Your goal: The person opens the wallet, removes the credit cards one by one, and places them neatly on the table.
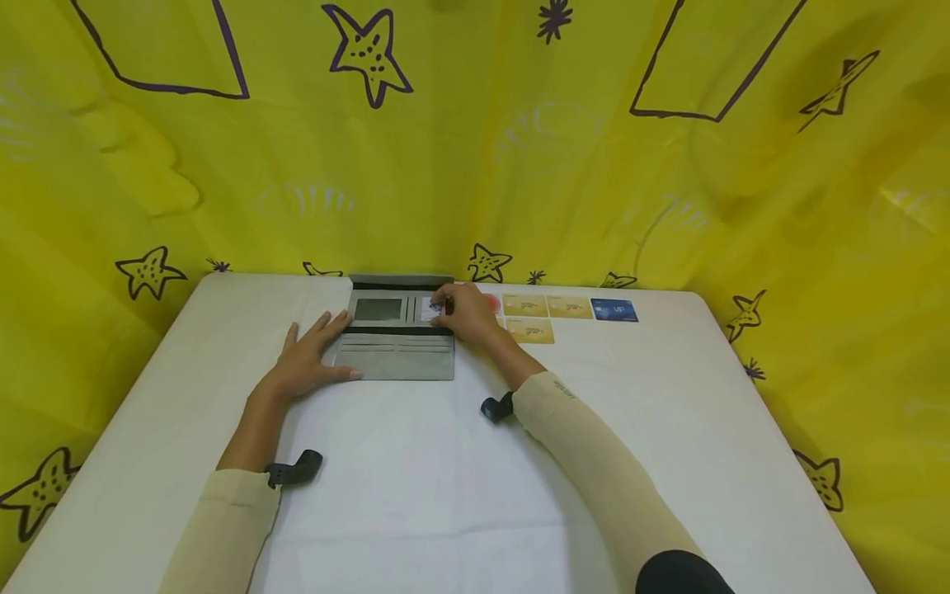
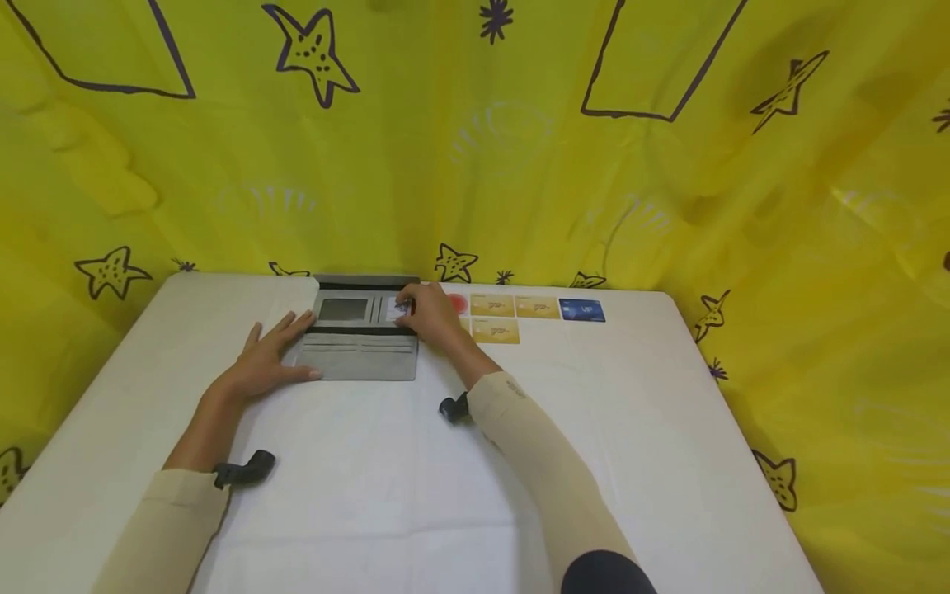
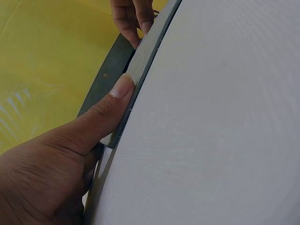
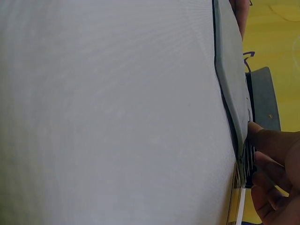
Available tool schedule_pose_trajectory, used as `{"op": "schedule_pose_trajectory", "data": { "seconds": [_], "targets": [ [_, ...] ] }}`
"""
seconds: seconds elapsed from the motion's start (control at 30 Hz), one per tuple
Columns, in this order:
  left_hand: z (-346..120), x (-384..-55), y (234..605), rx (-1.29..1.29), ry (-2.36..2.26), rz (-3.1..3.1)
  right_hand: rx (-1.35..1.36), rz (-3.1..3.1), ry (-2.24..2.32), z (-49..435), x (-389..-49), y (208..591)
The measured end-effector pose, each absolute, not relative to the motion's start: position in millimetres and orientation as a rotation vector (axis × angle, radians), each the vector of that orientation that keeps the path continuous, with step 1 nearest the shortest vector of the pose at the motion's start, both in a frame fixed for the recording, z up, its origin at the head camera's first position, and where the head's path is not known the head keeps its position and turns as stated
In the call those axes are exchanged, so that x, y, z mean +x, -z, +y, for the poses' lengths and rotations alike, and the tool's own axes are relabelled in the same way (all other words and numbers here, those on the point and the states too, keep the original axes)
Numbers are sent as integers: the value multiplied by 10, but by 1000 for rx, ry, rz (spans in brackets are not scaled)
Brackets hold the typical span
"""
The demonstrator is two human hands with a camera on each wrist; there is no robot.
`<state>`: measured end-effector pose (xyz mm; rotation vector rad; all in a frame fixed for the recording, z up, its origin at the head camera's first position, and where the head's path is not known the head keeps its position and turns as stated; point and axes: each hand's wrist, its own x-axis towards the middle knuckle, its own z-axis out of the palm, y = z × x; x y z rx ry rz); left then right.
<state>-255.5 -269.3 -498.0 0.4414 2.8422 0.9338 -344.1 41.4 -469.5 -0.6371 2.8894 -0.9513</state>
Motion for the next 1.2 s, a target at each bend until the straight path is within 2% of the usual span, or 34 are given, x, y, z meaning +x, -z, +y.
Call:
{"op": "schedule_pose_trajectory", "data": {
  "seconds": [0.8, 1.2],
  "targets": [
    [-2713, -2563, 4999, 457, -879, 2865, -585, 2903, 1023, 555, -3409, 4689],
    [-2674, -2509, 4985, 512, -855, 2913, -657, 2929, 950, 504, -3427, 4676]
  ]
}}
